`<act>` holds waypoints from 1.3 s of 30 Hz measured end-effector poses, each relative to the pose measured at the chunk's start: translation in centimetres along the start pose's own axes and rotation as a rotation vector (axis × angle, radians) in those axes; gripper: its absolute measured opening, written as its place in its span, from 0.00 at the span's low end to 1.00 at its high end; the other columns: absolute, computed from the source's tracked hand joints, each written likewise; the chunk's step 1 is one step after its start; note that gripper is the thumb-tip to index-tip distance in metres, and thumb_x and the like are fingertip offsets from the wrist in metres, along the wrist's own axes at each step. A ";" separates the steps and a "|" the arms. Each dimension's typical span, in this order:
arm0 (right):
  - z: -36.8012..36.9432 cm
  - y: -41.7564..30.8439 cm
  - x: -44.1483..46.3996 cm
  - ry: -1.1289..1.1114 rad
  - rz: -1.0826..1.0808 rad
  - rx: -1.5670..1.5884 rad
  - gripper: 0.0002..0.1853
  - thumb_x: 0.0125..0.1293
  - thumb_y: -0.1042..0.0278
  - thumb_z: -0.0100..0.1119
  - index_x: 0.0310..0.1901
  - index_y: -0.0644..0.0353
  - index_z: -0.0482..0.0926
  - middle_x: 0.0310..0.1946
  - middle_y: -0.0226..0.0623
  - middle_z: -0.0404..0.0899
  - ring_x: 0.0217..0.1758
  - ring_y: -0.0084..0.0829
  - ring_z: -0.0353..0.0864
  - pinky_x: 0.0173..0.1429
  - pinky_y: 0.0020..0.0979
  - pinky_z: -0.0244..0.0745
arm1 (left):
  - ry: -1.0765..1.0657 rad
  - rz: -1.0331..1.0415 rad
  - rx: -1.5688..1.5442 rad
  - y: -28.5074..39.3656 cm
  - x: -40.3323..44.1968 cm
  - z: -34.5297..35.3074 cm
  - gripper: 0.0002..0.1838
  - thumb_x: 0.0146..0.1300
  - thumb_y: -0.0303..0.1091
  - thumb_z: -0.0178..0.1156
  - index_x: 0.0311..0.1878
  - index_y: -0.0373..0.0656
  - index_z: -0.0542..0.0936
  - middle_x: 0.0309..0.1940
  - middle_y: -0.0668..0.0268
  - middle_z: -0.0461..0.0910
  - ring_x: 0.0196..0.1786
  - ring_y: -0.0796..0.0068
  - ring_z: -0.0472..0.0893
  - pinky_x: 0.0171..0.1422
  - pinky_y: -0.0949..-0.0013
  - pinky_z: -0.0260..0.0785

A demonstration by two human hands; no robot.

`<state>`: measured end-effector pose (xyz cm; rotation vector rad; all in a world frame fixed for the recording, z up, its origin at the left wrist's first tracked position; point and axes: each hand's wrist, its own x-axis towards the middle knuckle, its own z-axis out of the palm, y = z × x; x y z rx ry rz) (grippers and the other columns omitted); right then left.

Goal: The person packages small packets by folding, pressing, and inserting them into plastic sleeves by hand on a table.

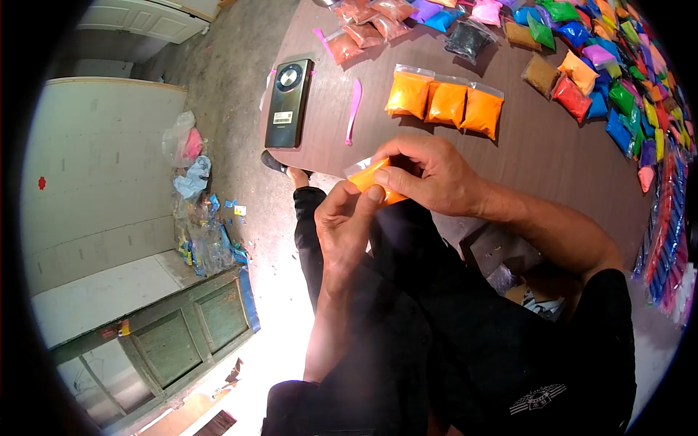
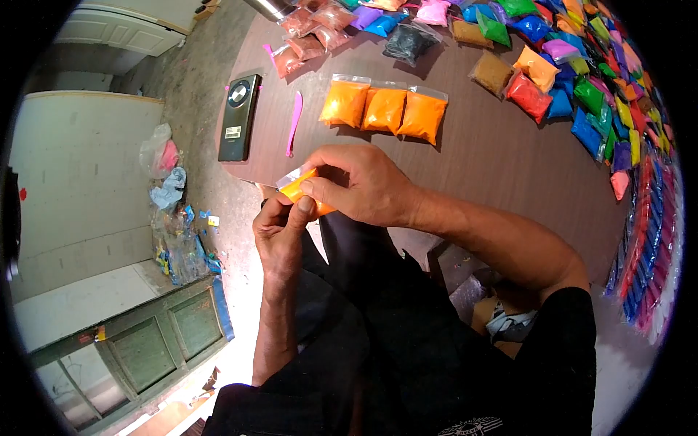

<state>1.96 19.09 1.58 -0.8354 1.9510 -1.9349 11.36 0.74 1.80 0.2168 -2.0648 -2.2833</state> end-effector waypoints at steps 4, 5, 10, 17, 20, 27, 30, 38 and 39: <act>0.2 0.6 -0.1 0.019 -0.024 0.014 0.11 0.74 0.65 0.65 0.47 0.66 0.84 0.39 0.43 0.87 0.41 0.32 0.88 0.46 0.31 0.82 | 0.082 -0.095 0.050 1.3 0.0 0.9 0.10 0.76 0.26 0.66 0.55 0.32 0.85 0.46 0.65 0.87 0.50 0.79 0.84 0.62 0.73 0.75; 0.2 0.7 -0.1 0.018 -0.044 -0.014 0.11 0.73 0.65 0.66 0.47 0.66 0.84 0.38 0.43 0.87 0.41 0.31 0.88 0.46 0.31 0.81 | 0.082 -0.096 0.050 1.1 0.0 0.7 0.10 0.76 0.26 0.66 0.55 0.32 0.85 0.46 0.65 0.87 0.50 0.79 0.84 0.62 0.73 0.75; 0.0 0.3 -0.2 -0.009 -0.066 -0.086 0.08 0.73 0.70 0.67 0.48 0.64 0.84 0.38 0.34 0.83 0.40 0.21 0.80 0.44 0.26 0.76 | 0.059 0.065 0.018 -0.2 0.3 0.3 0.07 0.75 0.29 0.68 0.48 0.35 0.86 0.43 0.69 0.84 0.44 0.80 0.80 0.54 0.73 0.74; 0.3 0.6 -0.3 0.021 -0.051 -0.056 0.06 0.72 0.72 0.67 0.46 0.64 0.84 0.37 0.34 0.83 0.38 0.22 0.81 0.42 0.26 0.75 | 0.070 -0.012 0.014 -0.4 0.2 -0.1 0.07 0.76 0.30 0.67 0.49 0.36 0.86 0.41 0.68 0.84 0.42 0.78 0.82 0.52 0.73 0.76; 0.3 0.6 -0.2 0.041 -0.087 -0.086 0.08 0.71 0.70 0.66 0.45 0.65 0.84 0.36 0.39 0.84 0.38 0.27 0.84 0.42 0.29 0.77 | 0.055 0.021 -0.003 -0.8 0.2 -0.5 0.06 0.76 0.30 0.66 0.49 0.36 0.85 0.41 0.67 0.85 0.42 0.78 0.82 0.52 0.72 0.77; 0.4 0.0 -0.2 0.053 -0.031 -0.051 0.06 0.71 0.71 0.64 0.42 0.65 0.84 0.32 0.37 0.82 0.33 0.27 0.80 0.39 0.30 0.75 | 0.092 0.021 -0.083 0.0 0.3 0.4 0.05 0.76 0.28 0.66 0.48 0.36 0.84 0.39 0.66 0.86 0.41 0.79 0.83 0.52 0.73 0.77; 0.4 0.3 -0.3 0.060 -0.031 -0.040 0.05 0.70 0.72 0.65 0.42 0.65 0.85 0.31 0.34 0.81 0.33 0.25 0.79 0.38 0.29 0.74 | 0.089 -0.014 -0.116 0.5 0.3 0.5 0.07 0.76 0.28 0.67 0.50 0.34 0.85 0.40 0.66 0.87 0.42 0.80 0.83 0.53 0.75 0.76; 0.6 -1.5 -0.9 0.072 -0.002 -0.102 0.06 0.72 0.72 0.65 0.44 0.64 0.87 0.34 0.35 0.84 0.36 0.23 0.82 0.41 0.27 0.76 | 0.020 0.026 -0.064 0.4 0.9 -0.2 0.09 0.76 0.32 0.68 0.49 0.34 0.87 0.40 0.68 0.88 0.44 0.81 0.83 0.52 0.75 0.75; 0.5 -1.8 -1.3 0.094 0.018 -0.123 0.06 0.72 0.72 0.65 0.45 0.64 0.87 0.35 0.35 0.85 0.37 0.23 0.83 0.42 0.26 0.77 | 0.022 0.031 0.017 0.9 1.1 -0.1 0.10 0.77 0.33 0.67 0.48 0.34 0.86 0.38 0.69 0.86 0.42 0.82 0.82 0.51 0.77 0.74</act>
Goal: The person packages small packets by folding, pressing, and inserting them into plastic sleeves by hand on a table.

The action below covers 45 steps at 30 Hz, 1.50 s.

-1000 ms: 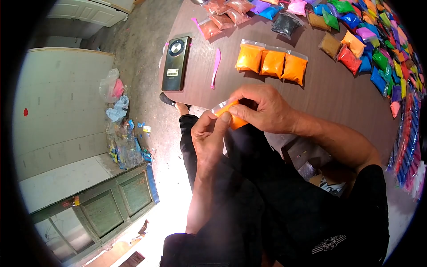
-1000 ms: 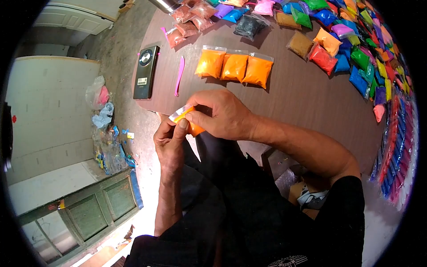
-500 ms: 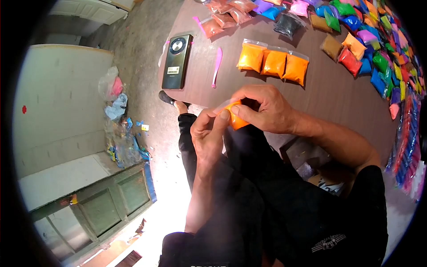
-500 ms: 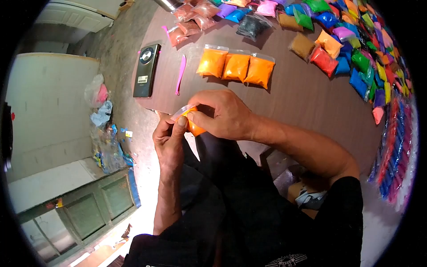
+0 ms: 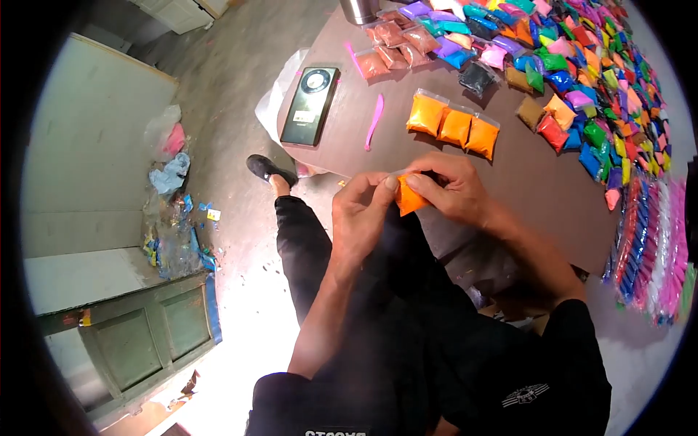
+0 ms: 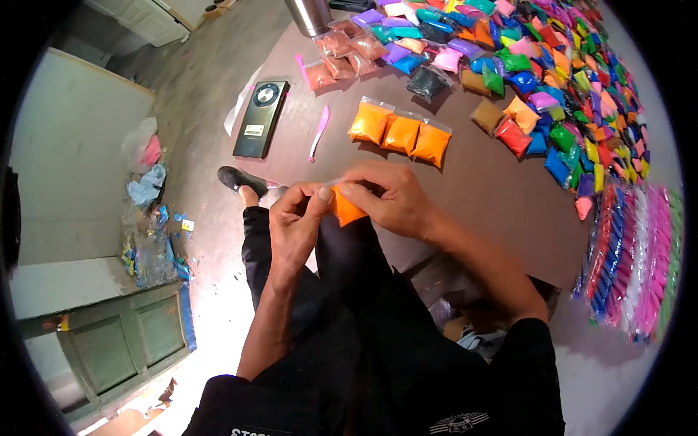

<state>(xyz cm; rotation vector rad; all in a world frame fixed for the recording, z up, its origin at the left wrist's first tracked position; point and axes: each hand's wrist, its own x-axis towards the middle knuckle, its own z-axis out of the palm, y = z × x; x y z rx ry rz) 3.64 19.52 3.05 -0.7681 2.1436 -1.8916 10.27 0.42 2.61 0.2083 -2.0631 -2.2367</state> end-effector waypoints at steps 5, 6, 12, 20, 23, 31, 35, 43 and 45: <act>-2.4 -0.6 -4.2 0.265 0.065 -0.214 0.08 0.72 0.71 0.67 0.47 0.65 0.87 0.37 0.35 0.87 0.39 0.23 0.84 0.44 0.26 0.79 | 0.081 0.182 0.427 1.9 2.8 -0.9 0.12 0.73 0.33 0.69 0.49 0.32 0.85 0.35 0.65 0.87 0.37 0.81 0.82 0.44 0.74 0.75; -3.2 -0.8 -5.4 0.334 0.156 -0.246 0.08 0.72 0.70 0.67 0.47 0.66 0.87 0.37 0.35 0.87 0.40 0.22 0.84 0.45 0.26 0.79 | 0.069 0.259 0.542 1.6 3.8 -1.5 0.12 0.72 0.34 0.70 0.48 0.33 0.86 0.36 0.59 0.88 0.36 0.74 0.85 0.43 0.69 0.77; -7.2 -0.2 -10.7 0.532 0.321 -0.366 0.12 0.75 0.66 0.69 0.51 0.67 0.86 0.36 0.33 0.86 0.41 0.20 0.82 0.45 0.25 0.79 | 0.074 0.537 1.045 0.0 8.0 -2.1 0.07 0.69 0.35 0.67 0.43 0.43 0.84 0.37 0.55 0.82 0.41 0.46 0.85 0.46 0.49 0.77; -6.1 -1.9 -13.3 0.595 0.152 -0.713 0.19 0.70 0.74 0.69 0.61 0.67 0.81 0.58 0.45 0.82 0.47 0.31 0.87 0.49 0.27 0.85 | 0.006 0.475 1.109 0.3 7.2 -4.0 0.06 0.73 0.34 0.61 0.44 0.44 0.84 0.40 0.55 0.83 0.46 0.45 0.85 0.51 0.47 0.76; -5.4 -1.5 -13.9 0.576 0.070 -0.740 0.19 0.67 0.76 0.70 0.58 0.67 0.82 0.58 0.45 0.82 0.53 0.37 0.88 0.56 0.32 0.86 | -0.019 0.456 1.175 0.3 6.8 -4.4 0.06 0.74 0.32 0.60 0.44 0.42 0.83 0.40 0.53 0.82 0.45 0.44 0.85 0.50 0.47 0.77; -4.6 -0.8 -14.4 0.628 -0.005 -0.774 0.20 0.62 0.78 0.72 0.57 0.64 0.85 0.59 0.46 0.82 0.60 0.41 0.86 0.63 0.34 0.85 | -0.064 0.514 1.040 0.4 5.0 -4.7 0.05 0.74 0.29 0.60 0.43 0.38 0.81 0.39 0.49 0.82 0.41 0.42 0.83 0.46 0.49 0.76; -4.6 -0.9 -13.7 0.591 0.005 -0.830 0.20 0.61 0.79 0.72 0.57 0.63 0.86 0.59 0.44 0.82 0.59 0.41 0.86 0.62 0.35 0.85 | -0.159 0.372 0.742 0.7 0.5 -2.7 0.05 0.74 0.28 0.62 0.44 0.35 0.80 0.36 0.51 0.82 0.36 0.53 0.82 0.42 0.59 0.75; -4.4 -0.7 -13.4 0.572 -0.031 -0.891 0.20 0.59 0.78 0.73 0.54 0.62 0.87 0.56 0.42 0.84 0.56 0.42 0.86 0.60 0.36 0.82 | -0.213 -0.059 0.259 -0.9 -2.8 -0.6 0.09 0.77 0.28 0.60 0.53 0.33 0.82 0.31 0.70 0.80 0.31 0.82 0.75 0.36 0.77 0.67; -4.3 -0.6 -13.3 0.563 -0.032 -0.904 0.19 0.59 0.78 0.73 0.54 0.62 0.87 0.56 0.42 0.84 0.55 0.43 0.86 0.59 0.36 0.82 | -0.230 -0.033 0.330 -1.0 -2.6 -1.4 0.10 0.77 0.27 0.60 0.55 0.34 0.82 0.31 0.69 0.81 0.31 0.82 0.74 0.35 0.77 0.66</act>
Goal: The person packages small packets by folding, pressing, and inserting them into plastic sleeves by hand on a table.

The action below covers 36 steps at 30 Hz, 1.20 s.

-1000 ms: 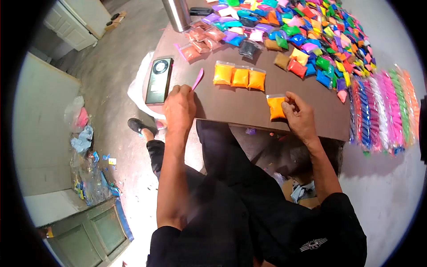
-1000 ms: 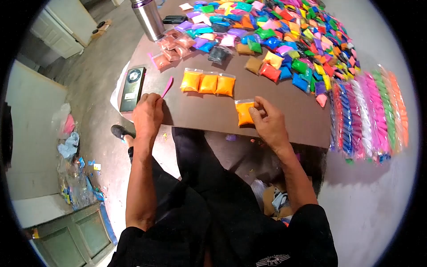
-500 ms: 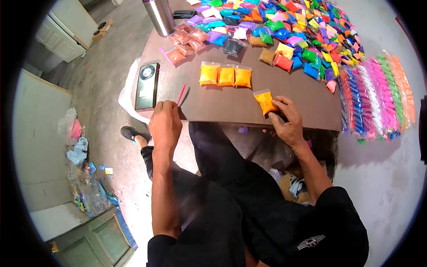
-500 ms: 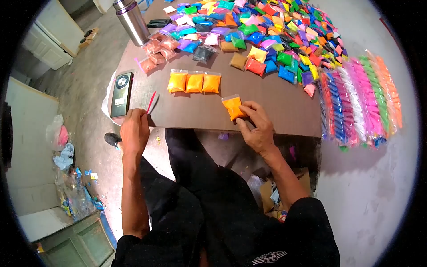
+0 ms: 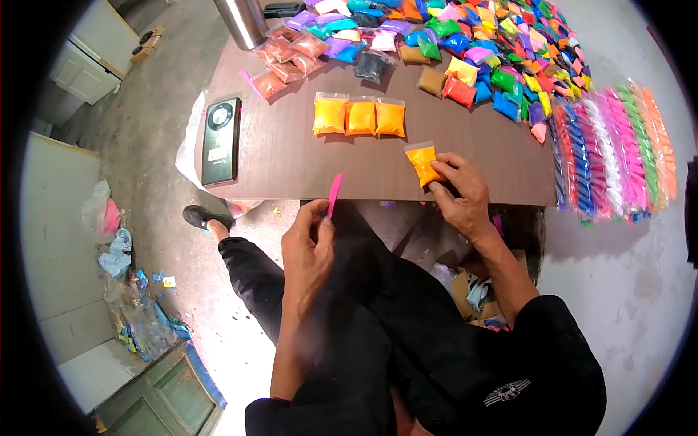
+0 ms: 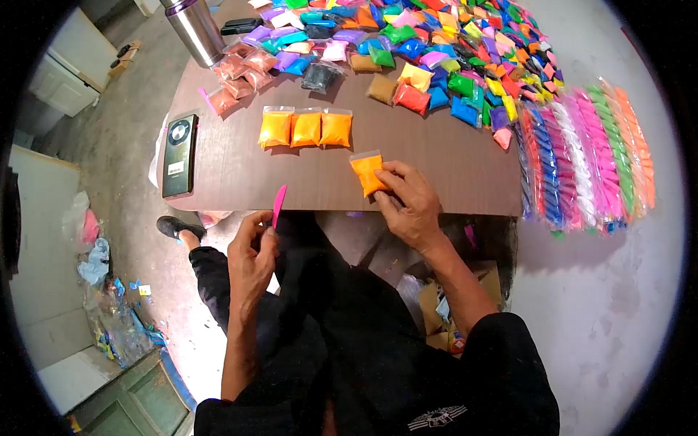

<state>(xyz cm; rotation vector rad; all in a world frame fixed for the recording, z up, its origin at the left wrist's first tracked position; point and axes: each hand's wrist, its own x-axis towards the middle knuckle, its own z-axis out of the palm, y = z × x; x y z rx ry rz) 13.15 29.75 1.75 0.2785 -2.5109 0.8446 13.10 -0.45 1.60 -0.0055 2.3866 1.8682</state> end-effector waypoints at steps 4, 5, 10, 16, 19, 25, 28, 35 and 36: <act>0.9 -1.1 0.3 -0.012 -0.016 -0.004 0.17 0.60 0.78 0.73 0.53 0.62 0.87 0.55 0.43 0.84 0.54 0.44 0.86 0.58 0.37 0.82 | 0.044 0.036 0.072 0.0 0.0 -0.5 0.11 0.77 0.28 0.61 0.57 0.35 0.84 0.31 0.69 0.82 0.30 0.83 0.74 0.35 0.77 0.66; 1.2 -1.4 0.3 -0.012 -0.015 -0.005 0.17 0.60 0.78 0.73 0.53 0.62 0.87 0.55 0.43 0.84 0.54 0.44 0.86 0.58 0.37 0.82 | 0.043 0.035 0.071 0.0 -0.1 -0.6 0.11 0.77 0.28 0.61 0.57 0.35 0.84 0.31 0.69 0.82 0.30 0.83 0.74 0.35 0.77 0.66; 3.4 -4.7 0.8 -0.173 -0.181 0.057 0.15 0.64 0.76 0.71 0.52 0.61 0.87 0.56 0.45 0.84 0.54 0.45 0.86 0.58 0.38 0.82 | 0.233 0.038 -0.099 -1.6 -0.2 -1.7 0.09 0.78 0.31 0.64 0.53 0.36 0.86 0.30 0.72 0.81 0.27 0.86 0.74 0.31 0.79 0.65; 7.3 -13.0 0.6 -0.394 -0.335 0.550 0.11 0.67 0.72 0.69 0.50 0.61 0.86 0.55 0.44 0.85 0.55 0.45 0.87 0.58 0.41 0.82 | 0.351 0.009 -0.584 -1.5 -1.1 -7.8 0.12 0.82 0.34 0.59 0.60 0.38 0.82 0.33 0.69 0.81 0.22 0.87 0.66 0.24 0.82 0.56; 6.5 -11.9 1.0 -0.241 -0.298 0.445 0.11 0.66 0.72 0.69 0.50 0.62 0.86 0.54 0.45 0.85 0.53 0.45 0.88 0.58 0.41 0.83 | 0.423 -0.018 -0.551 -1.0 -2.0 -8.5 0.12 0.81 0.35 0.60 0.59 0.38 0.82 0.33 0.69 0.81 0.22 0.87 0.69 0.24 0.82 0.56; 3.6 -5.5 1.5 -0.079 -0.162 0.092 0.13 0.64 0.75 0.70 0.51 0.62 0.87 0.54 0.42 0.86 0.51 0.43 0.88 0.54 0.38 0.84 | 0.243 -0.069 -0.401 0.0 -1.9 -4.6 0.13 0.81 0.33 0.59 0.61 0.38 0.84 0.29 0.70 0.79 0.24 0.86 0.72 0.26 0.79 0.63; 3.6 -4.2 0.9 -0.133 -0.243 0.026 0.16 0.62 0.75 0.71 0.52 0.60 0.87 0.55 0.40 0.86 0.50 0.41 0.88 0.51 0.38 0.82 | 0.090 -0.085 -0.366 1.5 -1.0 -2.3 0.12 0.80 0.30 0.60 0.59 0.38 0.86 0.30 0.70 0.80 0.26 0.85 0.75 0.29 0.80 0.65; 5.1 -3.8 0.3 -0.087 -0.238 0.023 0.21 0.60 0.72 0.74 0.56 0.52 0.89 0.55 0.35 0.86 0.48 0.36 0.86 0.48 0.36 0.76 | 0.039 0.289 0.172 0.1 1.1 0.6 0.10 0.72 0.27 0.69 0.51 0.33 0.87 0.35 0.62 0.88 0.32 0.76 0.83 0.38 0.74 0.74; 5.2 -3.8 0.3 -0.081 -0.236 0.030 0.21 0.60 0.71 0.75 0.56 0.52 0.89 0.55 0.35 0.86 0.47 0.36 0.85 0.47 0.35 0.75 | 0.062 0.337 0.259 0.1 1.3 0.5 0.08 0.70 0.26 0.71 0.49 0.33 0.86 0.35 0.58 0.88 0.33 0.73 0.84 0.40 0.72 0.76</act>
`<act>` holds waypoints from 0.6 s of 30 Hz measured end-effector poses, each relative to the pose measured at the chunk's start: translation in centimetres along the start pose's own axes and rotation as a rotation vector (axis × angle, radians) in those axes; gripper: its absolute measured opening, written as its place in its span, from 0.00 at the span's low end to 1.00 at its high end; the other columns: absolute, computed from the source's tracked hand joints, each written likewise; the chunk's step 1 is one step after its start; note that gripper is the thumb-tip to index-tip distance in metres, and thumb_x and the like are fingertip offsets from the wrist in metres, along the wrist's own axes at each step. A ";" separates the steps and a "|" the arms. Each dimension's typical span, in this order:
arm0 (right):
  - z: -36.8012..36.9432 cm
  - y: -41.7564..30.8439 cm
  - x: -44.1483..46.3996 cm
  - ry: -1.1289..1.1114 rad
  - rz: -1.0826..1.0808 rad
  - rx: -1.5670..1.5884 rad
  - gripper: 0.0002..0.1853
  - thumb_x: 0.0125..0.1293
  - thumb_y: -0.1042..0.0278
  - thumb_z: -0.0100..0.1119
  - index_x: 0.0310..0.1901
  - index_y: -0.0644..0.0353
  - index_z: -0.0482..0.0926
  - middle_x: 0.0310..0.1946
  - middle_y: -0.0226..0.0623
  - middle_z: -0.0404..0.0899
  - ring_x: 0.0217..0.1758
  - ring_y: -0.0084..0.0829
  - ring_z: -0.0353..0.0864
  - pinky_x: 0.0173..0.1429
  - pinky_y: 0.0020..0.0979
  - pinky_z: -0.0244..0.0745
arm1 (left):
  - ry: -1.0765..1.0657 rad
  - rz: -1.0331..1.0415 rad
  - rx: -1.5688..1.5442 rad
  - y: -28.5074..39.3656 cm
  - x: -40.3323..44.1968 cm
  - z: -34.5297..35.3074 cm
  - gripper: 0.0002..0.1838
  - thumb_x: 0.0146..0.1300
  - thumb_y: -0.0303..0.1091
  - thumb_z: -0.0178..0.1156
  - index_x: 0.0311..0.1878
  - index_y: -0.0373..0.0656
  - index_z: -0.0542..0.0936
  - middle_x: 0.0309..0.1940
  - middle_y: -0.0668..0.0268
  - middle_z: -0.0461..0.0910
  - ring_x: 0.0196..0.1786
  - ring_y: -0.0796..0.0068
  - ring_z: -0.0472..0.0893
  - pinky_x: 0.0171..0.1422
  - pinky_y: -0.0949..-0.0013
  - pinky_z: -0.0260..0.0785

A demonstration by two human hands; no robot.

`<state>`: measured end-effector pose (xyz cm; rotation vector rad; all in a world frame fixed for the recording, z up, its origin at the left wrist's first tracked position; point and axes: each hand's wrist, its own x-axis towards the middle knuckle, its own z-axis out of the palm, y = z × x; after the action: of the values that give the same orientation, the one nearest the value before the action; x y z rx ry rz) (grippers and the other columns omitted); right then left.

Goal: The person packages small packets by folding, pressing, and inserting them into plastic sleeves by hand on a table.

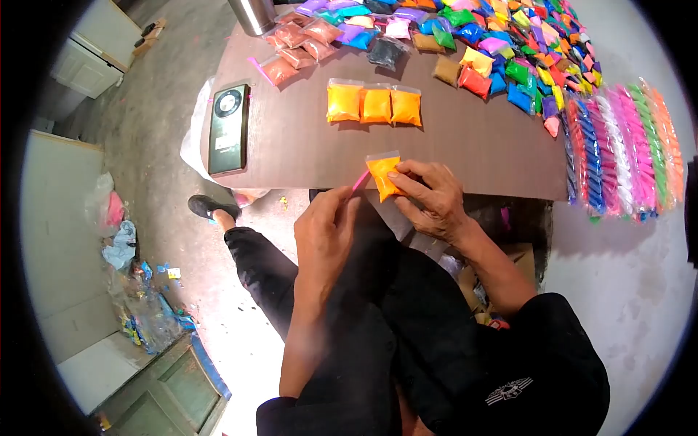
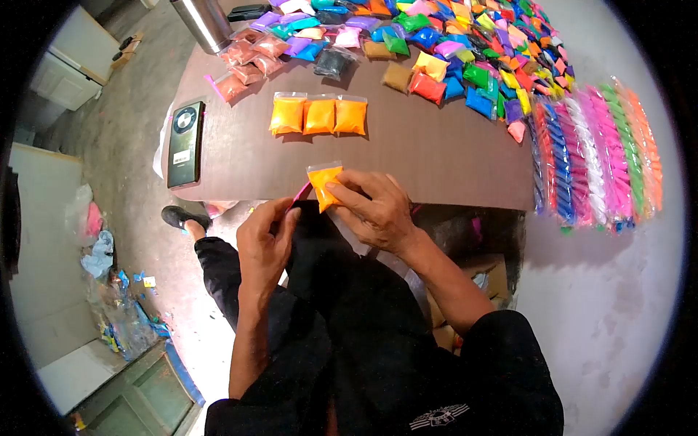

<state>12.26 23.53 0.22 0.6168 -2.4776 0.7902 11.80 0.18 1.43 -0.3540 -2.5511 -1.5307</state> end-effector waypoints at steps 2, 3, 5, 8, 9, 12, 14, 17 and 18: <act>0.2 0.1 0.0 0.010 0.005 0.010 0.21 0.60 0.69 0.76 0.56 0.51 0.89 0.54 0.34 0.86 0.47 0.35 0.85 0.47 0.34 0.75 | 0.024 0.004 0.075 0.1 0.2 -0.2 0.08 0.70 0.25 0.71 0.48 0.34 0.86 0.34 0.57 0.87 0.33 0.73 0.84 0.40 0.72 0.76; 0.3 0.2 0.0 0.018 0.009 0.006 0.20 0.60 0.68 0.76 0.55 0.51 0.90 0.54 0.33 0.86 0.46 0.34 0.85 0.47 0.34 0.75 | 0.051 0.010 0.147 0.2 0.3 -0.3 0.07 0.70 0.25 0.70 0.48 0.34 0.86 0.34 0.57 0.86 0.33 0.73 0.84 0.40 0.72 0.75; 0.5 0.2 -0.1 0.029 0.021 0.005 0.19 0.60 0.67 0.77 0.55 0.51 0.90 0.53 0.32 0.86 0.46 0.33 0.85 0.46 0.34 0.75 | 0.053 -0.002 0.146 0.9 0.6 -0.7 0.06 0.70 0.23 0.70 0.47 0.35 0.86 0.33 0.57 0.86 0.32 0.72 0.84 0.40 0.71 0.75; 0.6 0.1 0.0 0.063 0.015 -0.003 0.18 0.59 0.68 0.77 0.53 0.50 0.91 0.53 0.30 0.87 0.45 0.32 0.85 0.45 0.33 0.75 | 0.029 0.012 0.098 2.6 0.9 -0.7 0.06 0.69 0.22 0.69 0.47 0.34 0.85 0.33 0.56 0.85 0.32 0.66 0.85 0.40 0.69 0.75; 0.7 0.1 0.0 0.072 0.012 -0.002 0.18 0.59 0.68 0.78 0.53 0.50 0.91 0.53 0.29 0.87 0.45 0.32 0.85 0.45 0.33 0.74 | 0.026 0.012 0.102 2.6 1.0 -0.2 0.06 0.69 0.22 0.69 0.47 0.34 0.85 0.33 0.56 0.85 0.32 0.66 0.85 0.40 0.69 0.75; 0.6 0.2 -0.1 0.084 0.004 0.005 0.18 0.59 0.69 0.78 0.52 0.50 0.91 0.53 0.28 0.87 0.45 0.31 0.86 0.44 0.32 0.74 | -0.026 0.120 0.140 2.3 1.4 1.0 0.06 0.66 0.22 0.70 0.45 0.35 0.85 0.33 0.50 0.85 0.33 0.55 0.87 0.40 0.64 0.77; 0.5 0.2 -0.1 0.086 0.003 0.009 0.18 0.59 0.69 0.78 0.52 0.50 0.91 0.53 0.28 0.87 0.46 0.31 0.86 0.44 0.32 0.74 | -0.011 0.119 0.194 1.6 1.9 1.1 0.06 0.66 0.22 0.70 0.45 0.35 0.85 0.32 0.51 0.85 0.32 0.55 0.87 0.39 0.64 0.77; 0.3 0.1 0.0 0.086 -0.001 0.042 0.17 0.58 0.73 0.77 0.51 0.52 0.91 0.52 0.32 0.88 0.46 0.33 0.87 0.46 0.33 0.76 | 0.014 0.089 0.273 0.3 3.0 0.8 0.03 0.66 0.27 0.70 0.41 0.41 0.85 0.32 0.55 0.85 0.32 0.50 0.86 0.36 0.60 0.78; 0.4 0.2 0.0 0.087 -0.006 0.042 0.17 0.58 0.73 0.78 0.51 0.52 0.91 0.52 0.32 0.89 0.46 0.33 0.88 0.45 0.33 0.76 | 0.013 0.061 0.243 -0.1 3.2 0.6 0.03 0.66 0.27 0.69 0.41 0.40 0.85 0.32 0.55 0.86 0.32 0.51 0.86 0.36 0.61 0.78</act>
<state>12.06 23.47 -0.17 0.5921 -2.3845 0.8510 8.70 1.05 1.90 -0.3841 -2.6501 -1.1807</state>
